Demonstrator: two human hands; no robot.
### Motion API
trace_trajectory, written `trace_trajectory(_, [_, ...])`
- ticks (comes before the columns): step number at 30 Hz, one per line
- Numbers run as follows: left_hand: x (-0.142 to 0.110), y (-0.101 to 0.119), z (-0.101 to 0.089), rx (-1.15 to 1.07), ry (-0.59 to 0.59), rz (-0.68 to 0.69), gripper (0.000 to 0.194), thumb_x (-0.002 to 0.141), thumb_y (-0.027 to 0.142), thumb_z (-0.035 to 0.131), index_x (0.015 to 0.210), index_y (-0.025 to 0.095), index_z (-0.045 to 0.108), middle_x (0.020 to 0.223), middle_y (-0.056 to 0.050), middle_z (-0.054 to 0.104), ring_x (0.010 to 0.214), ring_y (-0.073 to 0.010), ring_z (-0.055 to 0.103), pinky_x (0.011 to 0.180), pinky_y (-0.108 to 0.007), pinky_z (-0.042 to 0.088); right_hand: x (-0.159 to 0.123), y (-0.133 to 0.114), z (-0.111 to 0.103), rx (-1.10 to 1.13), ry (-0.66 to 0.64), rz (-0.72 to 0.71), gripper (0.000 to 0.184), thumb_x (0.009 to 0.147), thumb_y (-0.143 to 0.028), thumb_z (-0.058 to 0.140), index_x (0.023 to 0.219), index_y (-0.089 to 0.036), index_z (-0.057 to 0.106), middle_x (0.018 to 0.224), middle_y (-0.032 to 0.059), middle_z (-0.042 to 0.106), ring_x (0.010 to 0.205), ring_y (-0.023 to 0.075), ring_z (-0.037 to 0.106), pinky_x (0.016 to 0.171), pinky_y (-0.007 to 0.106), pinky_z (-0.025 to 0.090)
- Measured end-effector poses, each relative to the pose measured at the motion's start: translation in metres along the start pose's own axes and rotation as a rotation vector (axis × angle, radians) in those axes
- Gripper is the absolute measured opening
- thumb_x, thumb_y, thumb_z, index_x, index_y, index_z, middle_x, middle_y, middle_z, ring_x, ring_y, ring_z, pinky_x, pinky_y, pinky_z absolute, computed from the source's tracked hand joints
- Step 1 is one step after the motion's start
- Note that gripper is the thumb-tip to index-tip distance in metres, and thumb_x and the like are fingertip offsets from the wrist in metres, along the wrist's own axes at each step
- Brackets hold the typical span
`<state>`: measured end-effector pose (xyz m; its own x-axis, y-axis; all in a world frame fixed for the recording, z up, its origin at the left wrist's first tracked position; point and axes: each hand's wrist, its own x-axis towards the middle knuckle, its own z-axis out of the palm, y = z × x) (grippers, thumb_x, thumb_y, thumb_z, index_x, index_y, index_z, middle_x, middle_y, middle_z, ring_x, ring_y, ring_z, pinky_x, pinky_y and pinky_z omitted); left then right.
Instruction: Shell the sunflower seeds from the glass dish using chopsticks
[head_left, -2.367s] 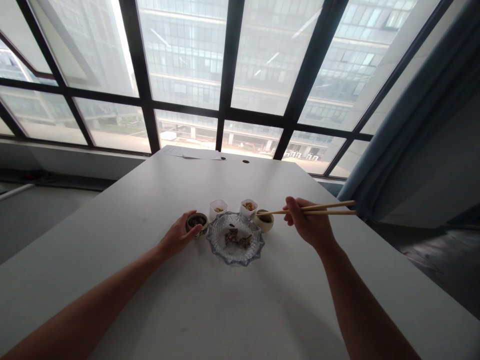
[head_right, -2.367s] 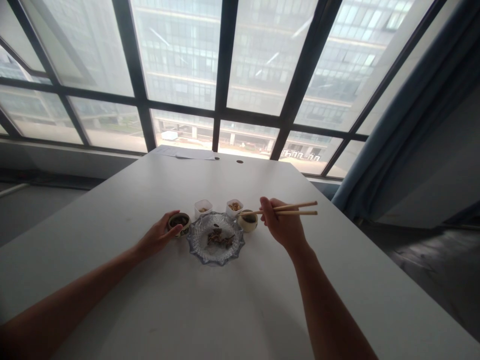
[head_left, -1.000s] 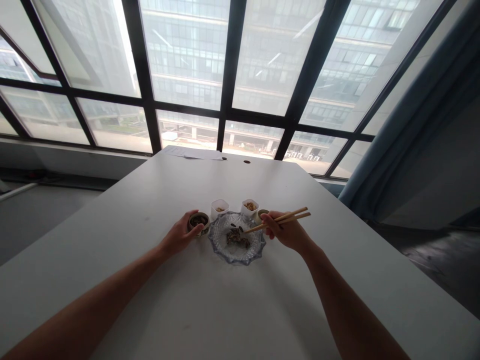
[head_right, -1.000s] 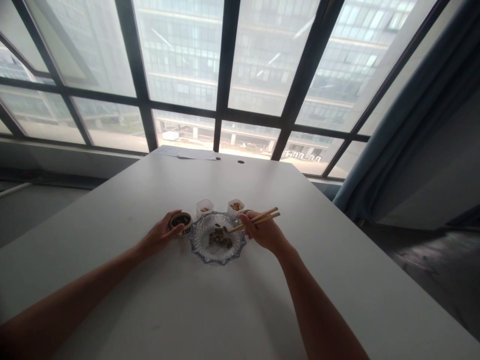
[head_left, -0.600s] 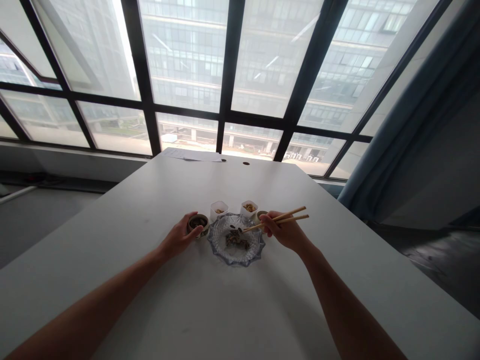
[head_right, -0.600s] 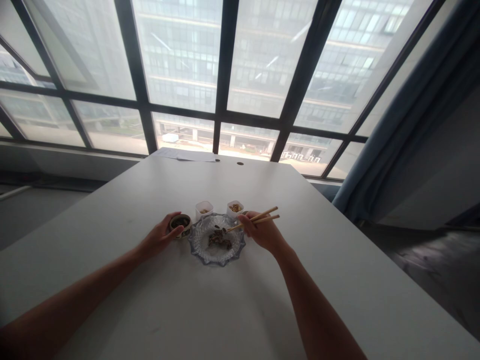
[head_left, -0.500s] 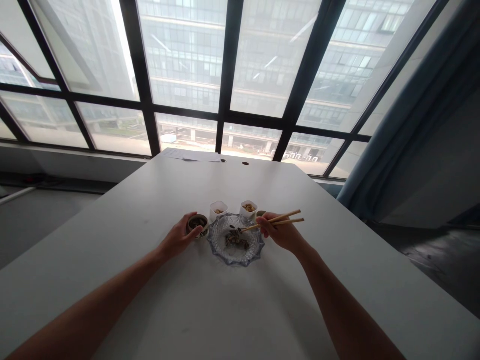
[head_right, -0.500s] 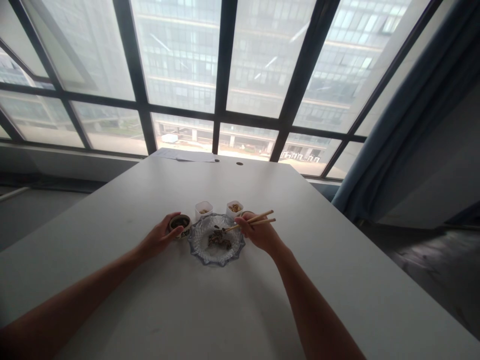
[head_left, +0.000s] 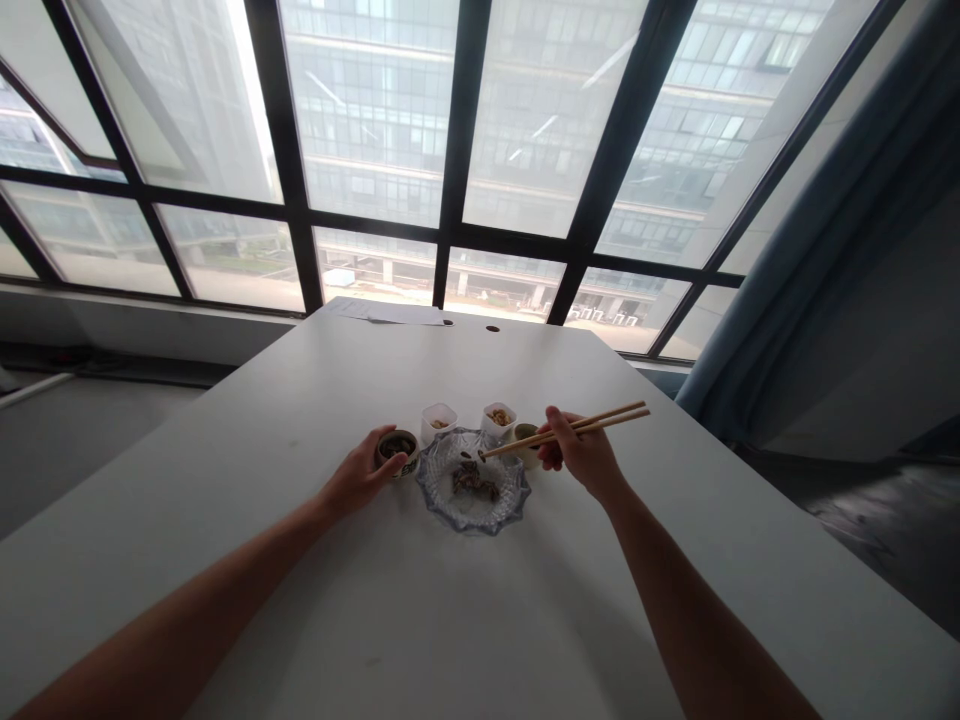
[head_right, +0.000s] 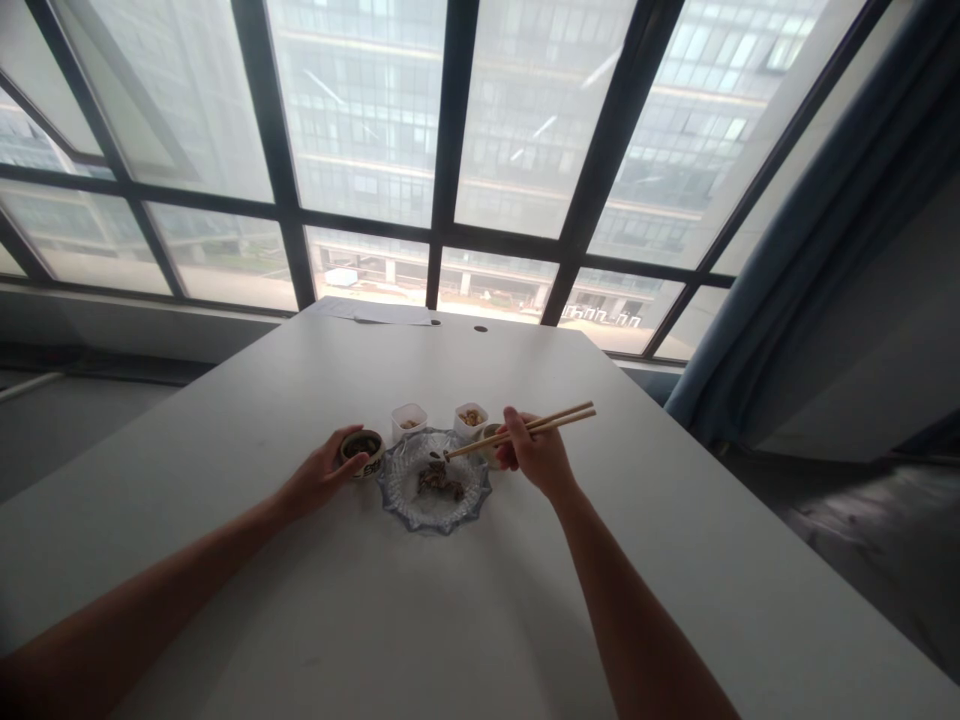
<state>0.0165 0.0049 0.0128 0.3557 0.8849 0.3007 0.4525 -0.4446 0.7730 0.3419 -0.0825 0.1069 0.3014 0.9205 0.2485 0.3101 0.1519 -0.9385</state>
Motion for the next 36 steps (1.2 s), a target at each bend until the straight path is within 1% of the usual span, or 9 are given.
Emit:
trace_trajectory(4, [0.001,-0.003,0.002,-0.002,0.008,0.01,0.073,0.087,0.069,0.053,0.137,0.016,0.05,0.123,-0.016,0.07,0.111,-0.0309,0.068,0.098,-0.047,0.053,-0.009,-0.012,0.006,0.058,0.109,-0.131,0.061,0.078,-0.077,0.063,0.068,-0.017,0.064,0.049,0.0047,0.064,0.036,0.014,0.056,0.034,0.023,0.042])
trace_trajectory(8, [0.001,-0.005,0.003,-0.013,0.008,0.038,0.073,0.087,0.068,0.055,0.136,0.015,0.05,0.123,-0.017,0.07,0.111,-0.0309,0.068,0.098,-0.047,0.053,-0.028,-0.023,0.03,0.086,0.009,-0.263,0.052,0.089,-0.066,0.06,0.073,-0.018,0.067,0.054,0.0034,0.066,0.041,0.0136,0.059,0.039,0.023,0.048])
trace_trajectory(12, [0.001,-0.004,0.002,-0.035,-0.003,0.058,0.069,0.086,0.065,0.058,0.134,0.016,0.052,0.121,-0.017,0.071,0.109,-0.0305,0.069,0.095,-0.046,0.054,-0.03,-0.023,0.062,0.115,-0.072,-0.207,0.055,0.087,-0.07,0.059,0.07,-0.018,0.065,0.051,0.0029,0.064,0.038,0.0135,0.058,0.036,0.023,0.047])
trace_trajectory(15, [0.001,-0.004,0.003,-0.052,0.005,0.072,0.065,0.086,0.062,0.061,0.132,0.017,0.052,0.12,-0.016,0.071,0.107,-0.0298,0.069,0.094,-0.045,0.055,-0.018,-0.02,0.082,0.151,-0.036,-0.126,0.059,0.08,-0.076,0.061,0.068,-0.018,0.062,0.047,0.0022,0.062,0.035,0.0133,0.056,0.033,0.022,0.044])
trace_trajectory(19, [0.001,-0.004,0.005,-0.069,0.019,0.079,0.066,0.084,0.06,0.064,0.133,0.017,0.053,0.12,-0.016,0.071,0.108,-0.0297,0.068,0.095,-0.045,0.054,-0.003,-0.018,0.098,0.199,0.043,-0.049,0.06,0.075,-0.077,0.065,0.068,-0.017,0.062,0.045,0.0021,0.061,0.033,0.0134,0.055,0.03,0.021,0.04])
trace_trajectory(23, [0.001,-0.002,0.005,-0.076,0.016,0.075,0.066,0.083,0.058,0.066,0.132,0.017,0.054,0.121,-0.016,0.071,0.109,-0.0308,0.068,0.096,-0.047,0.053,0.0,-0.023,0.107,0.214,0.045,-0.037,0.06,0.075,-0.076,0.065,0.068,-0.017,0.063,0.045,0.002,0.061,0.032,0.0131,0.054,0.03,0.022,0.041])
trace_trajectory(27, [0.0,0.001,0.004,-0.049,0.015,0.081,0.071,0.078,0.057,0.071,0.134,0.016,0.053,0.127,-0.017,0.068,0.114,-0.0326,0.065,0.1,-0.048,0.052,-0.007,-0.03,0.113,0.204,0.061,-0.102,0.062,0.079,-0.078,0.059,0.068,-0.018,0.063,0.046,0.0021,0.062,0.033,0.0129,0.055,0.032,0.022,0.042])
trace_trajectory(32, [-0.001,0.002,0.003,-0.031,0.011,0.078,0.072,0.077,0.055,0.074,0.135,0.018,0.052,0.128,-0.016,0.067,0.115,-0.0317,0.065,0.101,-0.047,0.051,-0.01,-0.035,0.103,0.074,-0.099,-0.143,0.062,0.076,-0.078,0.063,0.069,-0.017,0.066,0.05,0.0039,0.065,0.039,0.0146,0.06,0.037,0.023,0.047])
trace_trajectory(36, [-0.001,0.002,0.002,-0.017,-0.004,0.056,0.073,0.077,0.057,0.072,0.135,0.017,0.052,0.127,-0.016,0.067,0.115,-0.0321,0.065,0.1,-0.047,0.052,-0.003,-0.032,0.066,0.048,0.133,-0.182,0.065,0.081,-0.08,0.056,0.07,-0.016,0.067,0.05,0.0037,0.064,0.038,0.0137,0.057,0.037,0.023,0.046])
